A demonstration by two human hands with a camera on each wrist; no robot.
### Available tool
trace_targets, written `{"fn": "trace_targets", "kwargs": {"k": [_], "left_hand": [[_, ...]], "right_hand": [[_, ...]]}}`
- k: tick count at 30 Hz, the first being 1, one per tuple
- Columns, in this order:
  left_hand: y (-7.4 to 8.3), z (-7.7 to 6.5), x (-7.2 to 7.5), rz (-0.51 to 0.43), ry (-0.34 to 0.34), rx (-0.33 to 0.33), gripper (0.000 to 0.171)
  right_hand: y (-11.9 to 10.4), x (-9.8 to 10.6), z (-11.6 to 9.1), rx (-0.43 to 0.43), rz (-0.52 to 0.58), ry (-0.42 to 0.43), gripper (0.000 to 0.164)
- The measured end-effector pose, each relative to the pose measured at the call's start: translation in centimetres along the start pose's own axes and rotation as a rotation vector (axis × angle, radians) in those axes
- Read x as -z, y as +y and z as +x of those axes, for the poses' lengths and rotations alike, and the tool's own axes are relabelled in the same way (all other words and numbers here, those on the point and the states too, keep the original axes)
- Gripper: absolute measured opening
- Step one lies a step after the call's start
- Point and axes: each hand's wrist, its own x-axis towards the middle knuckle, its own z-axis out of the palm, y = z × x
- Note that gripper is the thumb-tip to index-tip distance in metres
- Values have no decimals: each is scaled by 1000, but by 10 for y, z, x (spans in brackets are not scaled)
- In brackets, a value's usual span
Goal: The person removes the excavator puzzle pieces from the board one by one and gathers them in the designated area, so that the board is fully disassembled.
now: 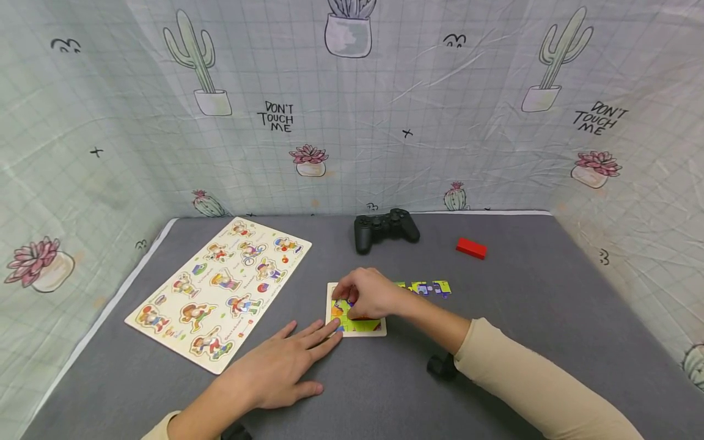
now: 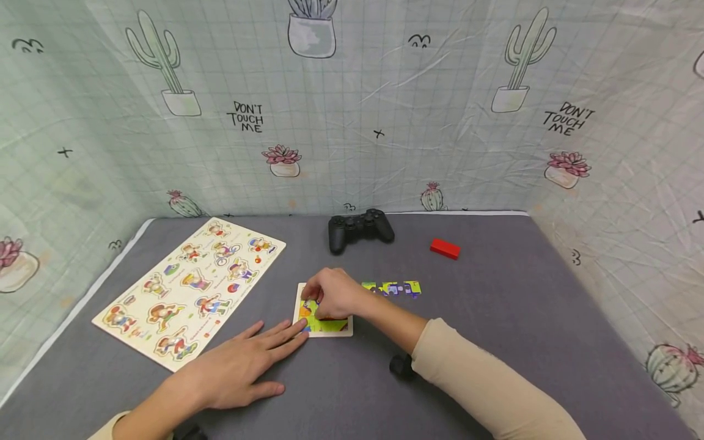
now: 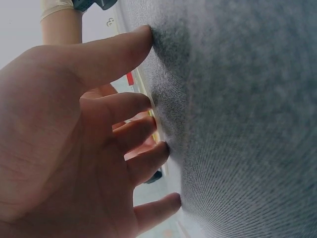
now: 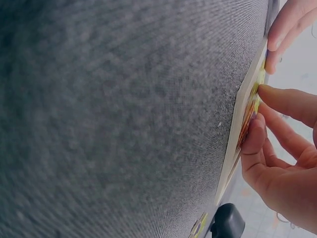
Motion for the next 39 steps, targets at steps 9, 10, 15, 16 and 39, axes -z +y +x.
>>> {"fn": "trace_targets", "kwargs": {"k": [9,10,15,16,39], "left_hand": [[0,0,0,-13,-13,3,79],[0,0,0,-16,-14,4,79],[0,-1,0,-21,-13,2,79],[0,-1,0,-20,-12,2,79],[1,1,1,-31,-23,13,80]], "right_hand": [[-2,0,-1,-15,8,5,31],[-2,0,-1,-17,10,6,30],[-3,0,-2,-15,15,13,30],[-4,0,-2,-13,16,14,30],[-8,-1,2,-10,4,23,27]]}}
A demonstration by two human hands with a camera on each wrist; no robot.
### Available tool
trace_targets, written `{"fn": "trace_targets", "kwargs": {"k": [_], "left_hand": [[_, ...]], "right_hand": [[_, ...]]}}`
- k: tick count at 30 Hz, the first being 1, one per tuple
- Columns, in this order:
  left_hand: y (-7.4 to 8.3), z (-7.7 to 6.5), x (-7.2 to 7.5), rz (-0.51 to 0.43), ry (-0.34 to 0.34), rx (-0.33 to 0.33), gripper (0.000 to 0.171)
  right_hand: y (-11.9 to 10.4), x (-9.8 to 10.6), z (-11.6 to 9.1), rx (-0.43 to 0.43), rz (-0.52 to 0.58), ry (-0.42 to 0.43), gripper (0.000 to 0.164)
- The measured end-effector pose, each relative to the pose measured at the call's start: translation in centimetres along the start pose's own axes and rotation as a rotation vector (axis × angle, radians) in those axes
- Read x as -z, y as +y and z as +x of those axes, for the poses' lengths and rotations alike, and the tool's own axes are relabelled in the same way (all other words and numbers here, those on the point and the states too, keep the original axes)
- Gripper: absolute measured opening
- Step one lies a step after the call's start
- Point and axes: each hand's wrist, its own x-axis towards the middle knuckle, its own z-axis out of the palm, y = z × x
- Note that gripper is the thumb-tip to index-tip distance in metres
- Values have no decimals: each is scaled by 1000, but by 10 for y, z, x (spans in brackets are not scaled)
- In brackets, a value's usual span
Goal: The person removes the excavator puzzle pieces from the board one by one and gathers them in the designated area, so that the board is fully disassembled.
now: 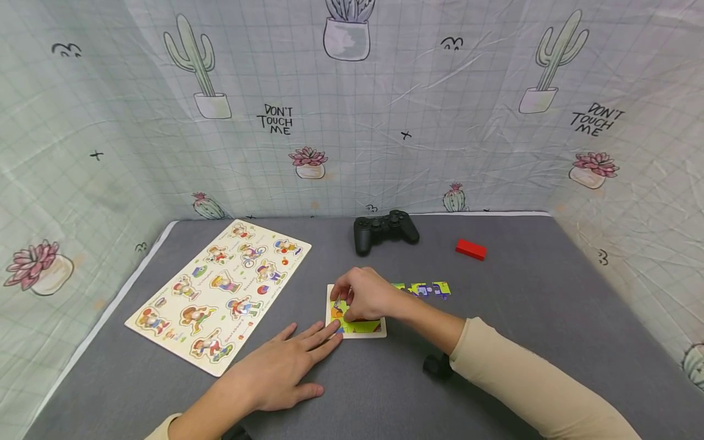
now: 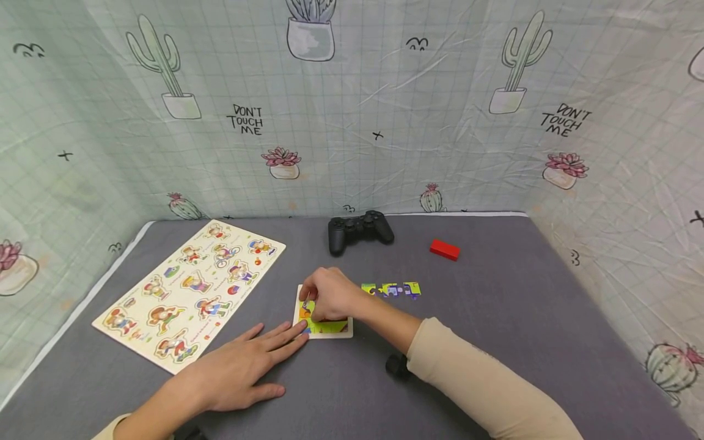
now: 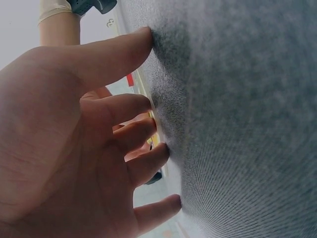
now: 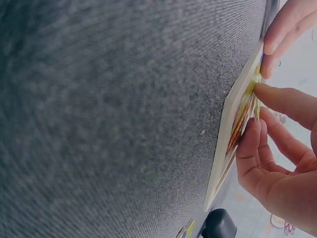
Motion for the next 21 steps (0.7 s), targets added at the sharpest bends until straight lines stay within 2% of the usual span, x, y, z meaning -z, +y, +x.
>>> {"fn": "trace_targets", "kwargs": {"k": [13,21], "left_hand": [[0,-1,0,0,7,2,80],[1,0,0,5,3,3,80]], "right_hand": [[-1,-1,1,-12,-4,-4,24],[2,1,0,-9,1,32,24]]}}
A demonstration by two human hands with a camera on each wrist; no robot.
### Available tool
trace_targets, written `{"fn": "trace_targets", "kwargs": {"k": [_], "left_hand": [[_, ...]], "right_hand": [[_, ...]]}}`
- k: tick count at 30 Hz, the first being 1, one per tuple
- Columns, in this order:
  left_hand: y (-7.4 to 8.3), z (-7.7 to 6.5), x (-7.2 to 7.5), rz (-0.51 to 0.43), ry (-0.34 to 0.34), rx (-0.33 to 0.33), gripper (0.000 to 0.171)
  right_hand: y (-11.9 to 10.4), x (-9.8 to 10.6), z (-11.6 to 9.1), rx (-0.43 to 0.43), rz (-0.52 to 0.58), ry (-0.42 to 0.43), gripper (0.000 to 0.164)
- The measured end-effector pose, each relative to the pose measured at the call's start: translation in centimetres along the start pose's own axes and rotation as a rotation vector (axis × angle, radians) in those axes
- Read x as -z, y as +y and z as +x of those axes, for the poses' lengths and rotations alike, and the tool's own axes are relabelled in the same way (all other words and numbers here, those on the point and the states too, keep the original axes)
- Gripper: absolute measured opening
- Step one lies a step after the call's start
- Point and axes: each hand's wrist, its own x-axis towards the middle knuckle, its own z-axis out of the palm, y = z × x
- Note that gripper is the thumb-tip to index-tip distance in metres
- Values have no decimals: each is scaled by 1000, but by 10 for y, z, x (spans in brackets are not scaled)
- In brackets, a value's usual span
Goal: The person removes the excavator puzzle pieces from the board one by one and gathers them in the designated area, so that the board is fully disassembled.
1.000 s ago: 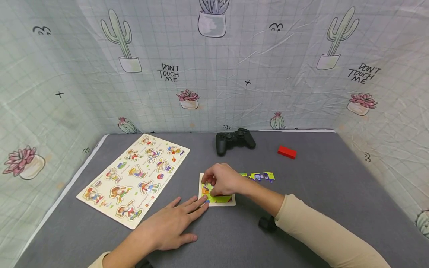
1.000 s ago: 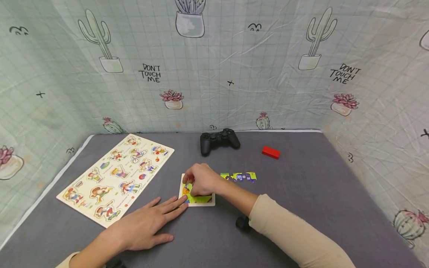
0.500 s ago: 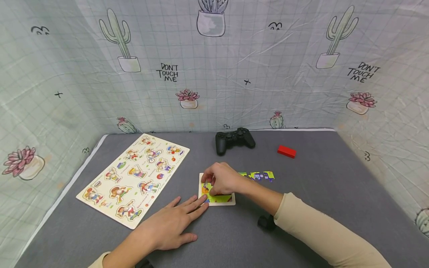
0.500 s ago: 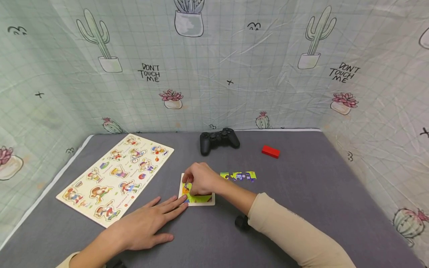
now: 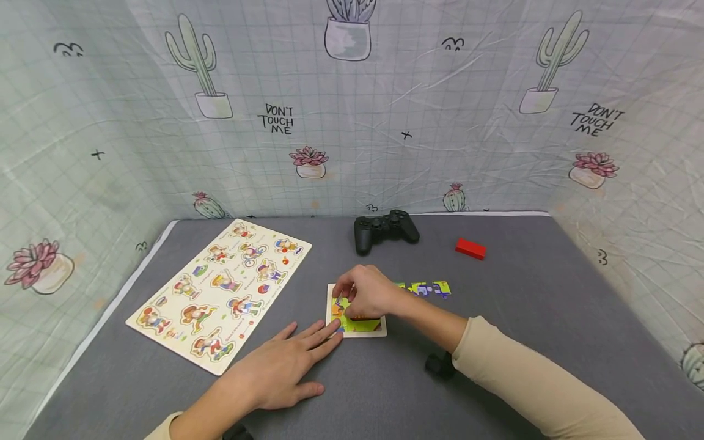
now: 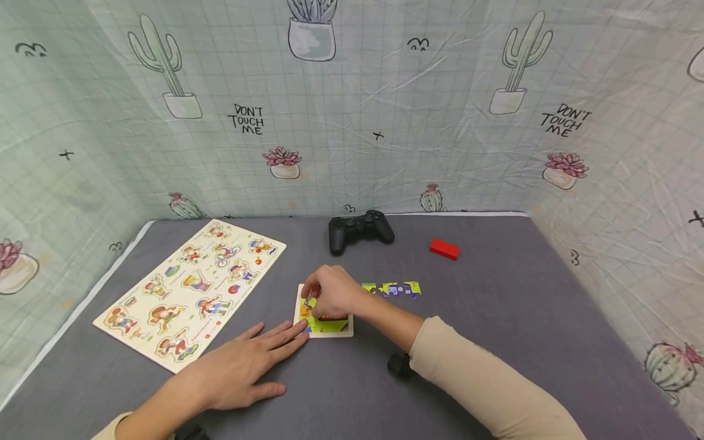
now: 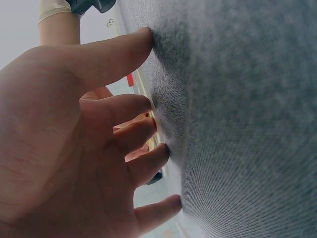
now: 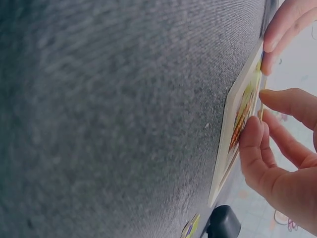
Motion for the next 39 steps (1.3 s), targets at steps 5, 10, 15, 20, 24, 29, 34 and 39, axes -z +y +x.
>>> {"fn": "trace_targets", "kwargs": {"k": [5,10,15,20,24,29,34,39], "left_hand": [[0,0,1,-13,-6,5,80],[0,0,1,-16,-6,5,80],[0,0,0,-17,-6,8,80],[1,0,0,-5,1,8,80],[1,0,1,-4,-1,8,80],[1,1,1,-6,-4,2,80],[0,1,1,-21,-14,9,80],[-1,1,0,-35,-23,14,80]], "right_hand": [[2,2,-2,-12,11,9,25],[2,5,-5,-26,35,5,25],[4,9,-10,-27,43,8,24],[7,14,-16,-29,45,11,24],[11,16,-21,-45,49,18,24],[16,19,-28,-49,63,24,25],[22,22,-36,-69,75,23,25],[27,25,-44,-65,76,29,26]]}}
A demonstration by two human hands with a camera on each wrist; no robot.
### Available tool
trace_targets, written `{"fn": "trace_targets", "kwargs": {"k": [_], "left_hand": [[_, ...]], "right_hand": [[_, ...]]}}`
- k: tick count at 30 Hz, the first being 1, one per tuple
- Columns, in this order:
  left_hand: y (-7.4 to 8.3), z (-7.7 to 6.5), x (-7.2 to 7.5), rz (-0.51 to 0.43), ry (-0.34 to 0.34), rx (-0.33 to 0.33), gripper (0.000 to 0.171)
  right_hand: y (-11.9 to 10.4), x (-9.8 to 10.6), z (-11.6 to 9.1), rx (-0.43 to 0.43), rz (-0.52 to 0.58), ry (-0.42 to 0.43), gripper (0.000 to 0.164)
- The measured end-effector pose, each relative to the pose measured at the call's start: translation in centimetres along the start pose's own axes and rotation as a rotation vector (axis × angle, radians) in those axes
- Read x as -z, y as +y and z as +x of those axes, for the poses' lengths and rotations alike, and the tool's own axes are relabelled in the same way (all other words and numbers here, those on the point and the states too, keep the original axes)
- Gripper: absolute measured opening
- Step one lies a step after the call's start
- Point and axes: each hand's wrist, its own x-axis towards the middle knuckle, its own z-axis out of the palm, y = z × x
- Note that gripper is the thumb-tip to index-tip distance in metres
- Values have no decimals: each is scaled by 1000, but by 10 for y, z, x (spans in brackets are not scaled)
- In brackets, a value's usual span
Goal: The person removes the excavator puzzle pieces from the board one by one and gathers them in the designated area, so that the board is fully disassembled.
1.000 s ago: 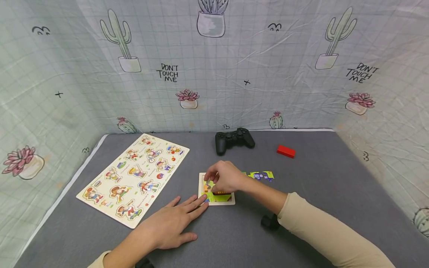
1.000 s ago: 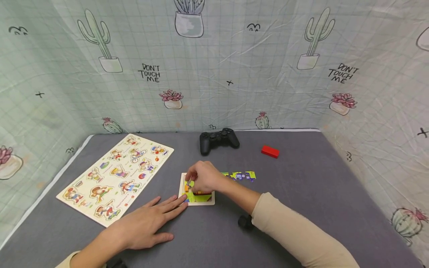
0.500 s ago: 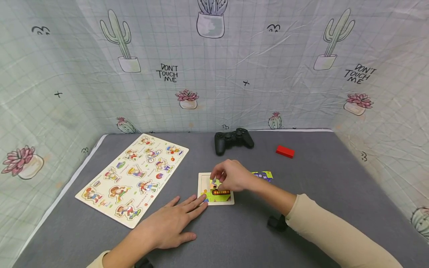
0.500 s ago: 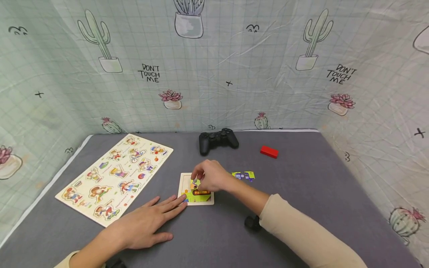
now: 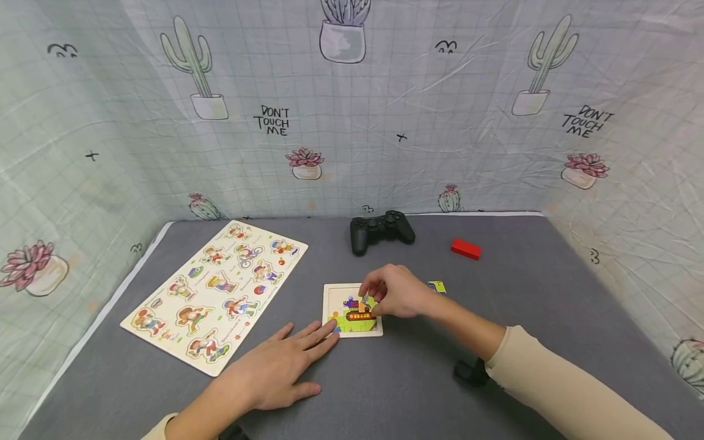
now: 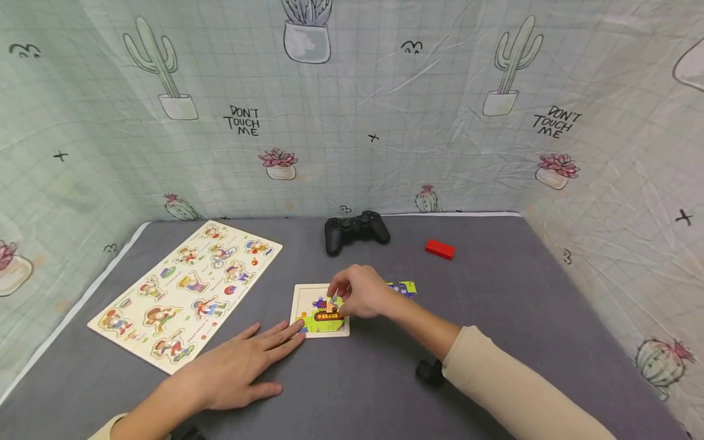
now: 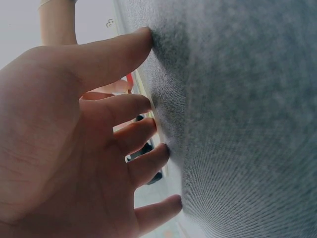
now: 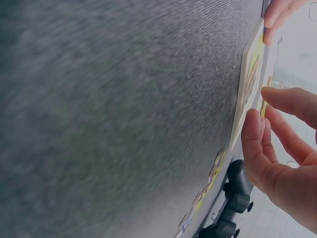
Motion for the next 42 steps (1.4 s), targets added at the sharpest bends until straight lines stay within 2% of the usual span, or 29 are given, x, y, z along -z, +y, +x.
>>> {"fn": "trace_targets", "kwargs": {"k": [21,33,42], "left_hand": [[-2,0,-1,-7,3,-3,81],[-2,0,-1,-11,7,-13,81],[-2,-1,-1,-14,6,-15,81]], "right_hand": [[28,14,-25,-68,81,9,28],[41,15,-32,-95,83,42,26],[44,14,-34,-115,76,31,26]]}}
